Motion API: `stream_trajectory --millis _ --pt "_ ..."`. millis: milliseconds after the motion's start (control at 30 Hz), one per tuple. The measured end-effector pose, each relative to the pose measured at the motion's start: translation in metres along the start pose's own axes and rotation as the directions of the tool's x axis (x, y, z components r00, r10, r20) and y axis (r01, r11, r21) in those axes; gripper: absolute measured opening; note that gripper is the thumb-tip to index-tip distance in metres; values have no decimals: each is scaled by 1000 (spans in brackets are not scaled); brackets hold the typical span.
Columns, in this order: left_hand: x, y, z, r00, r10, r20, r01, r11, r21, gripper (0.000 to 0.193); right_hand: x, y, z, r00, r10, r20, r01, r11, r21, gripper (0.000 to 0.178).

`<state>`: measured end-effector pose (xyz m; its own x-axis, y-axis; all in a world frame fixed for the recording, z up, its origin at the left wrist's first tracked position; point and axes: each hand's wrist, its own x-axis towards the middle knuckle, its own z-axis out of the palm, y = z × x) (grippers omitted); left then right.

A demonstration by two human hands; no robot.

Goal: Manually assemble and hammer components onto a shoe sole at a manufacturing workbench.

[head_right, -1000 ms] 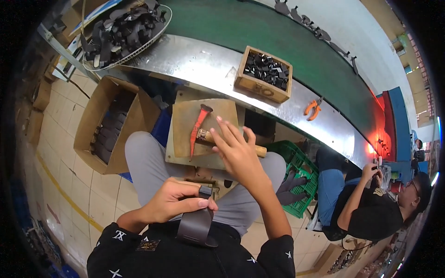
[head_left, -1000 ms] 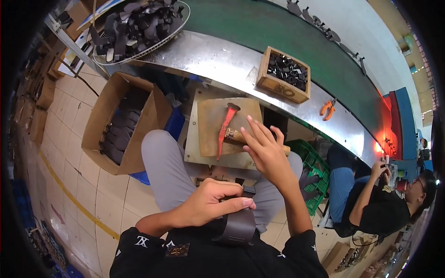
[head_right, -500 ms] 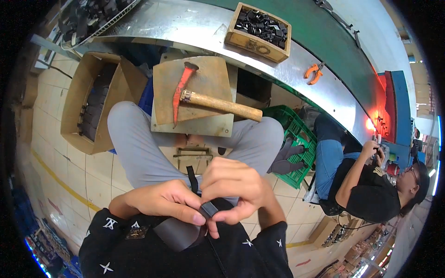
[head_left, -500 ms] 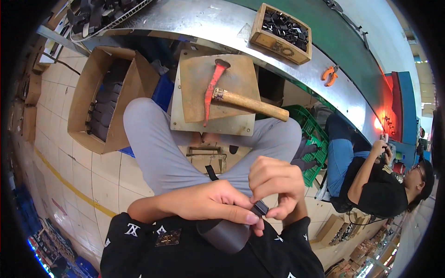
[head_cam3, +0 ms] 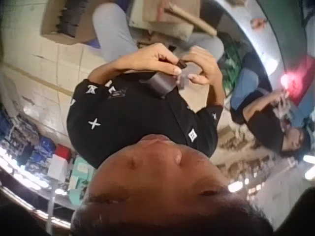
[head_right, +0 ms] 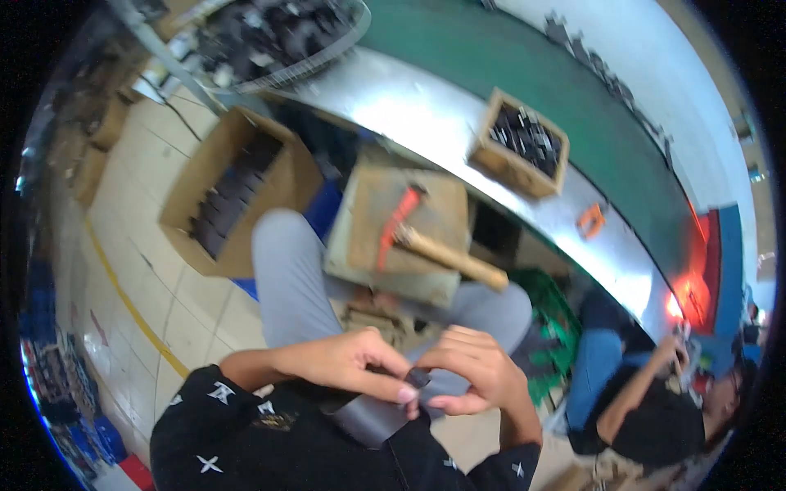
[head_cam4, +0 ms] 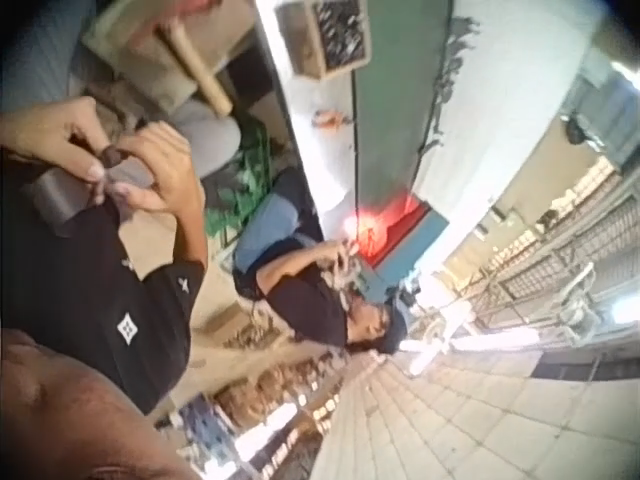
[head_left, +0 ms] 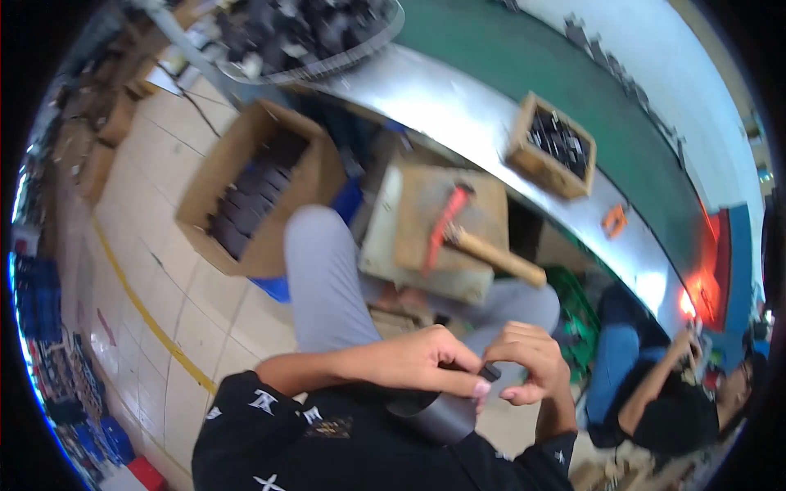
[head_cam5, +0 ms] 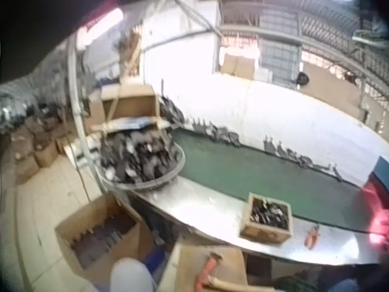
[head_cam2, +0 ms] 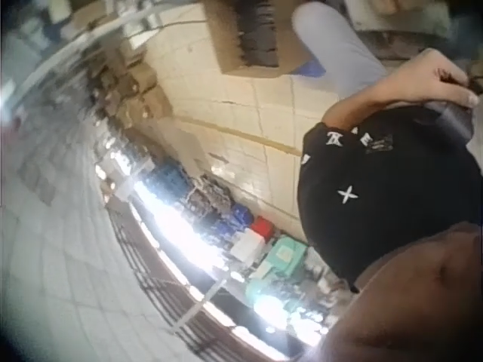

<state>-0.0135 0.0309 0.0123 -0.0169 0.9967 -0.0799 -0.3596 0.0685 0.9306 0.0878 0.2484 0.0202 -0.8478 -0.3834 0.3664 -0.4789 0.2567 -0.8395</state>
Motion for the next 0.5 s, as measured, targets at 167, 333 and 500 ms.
stream_trajectory --millis 167,333,500 --pt "12 54 -85 565 666 -487 -10 596 803 25 -62 27 0 746 328 -580 -361 931 63 48" --pt "-7 176 -222 -243 884 -400 160 443 882 37 -134 53 20 361 369 -857 -336 908 250 40" --pt "-26 232 -362 -374 872 -317 401 460 792 42 -181 83 61 167 483 -859 -343 846 409 40"
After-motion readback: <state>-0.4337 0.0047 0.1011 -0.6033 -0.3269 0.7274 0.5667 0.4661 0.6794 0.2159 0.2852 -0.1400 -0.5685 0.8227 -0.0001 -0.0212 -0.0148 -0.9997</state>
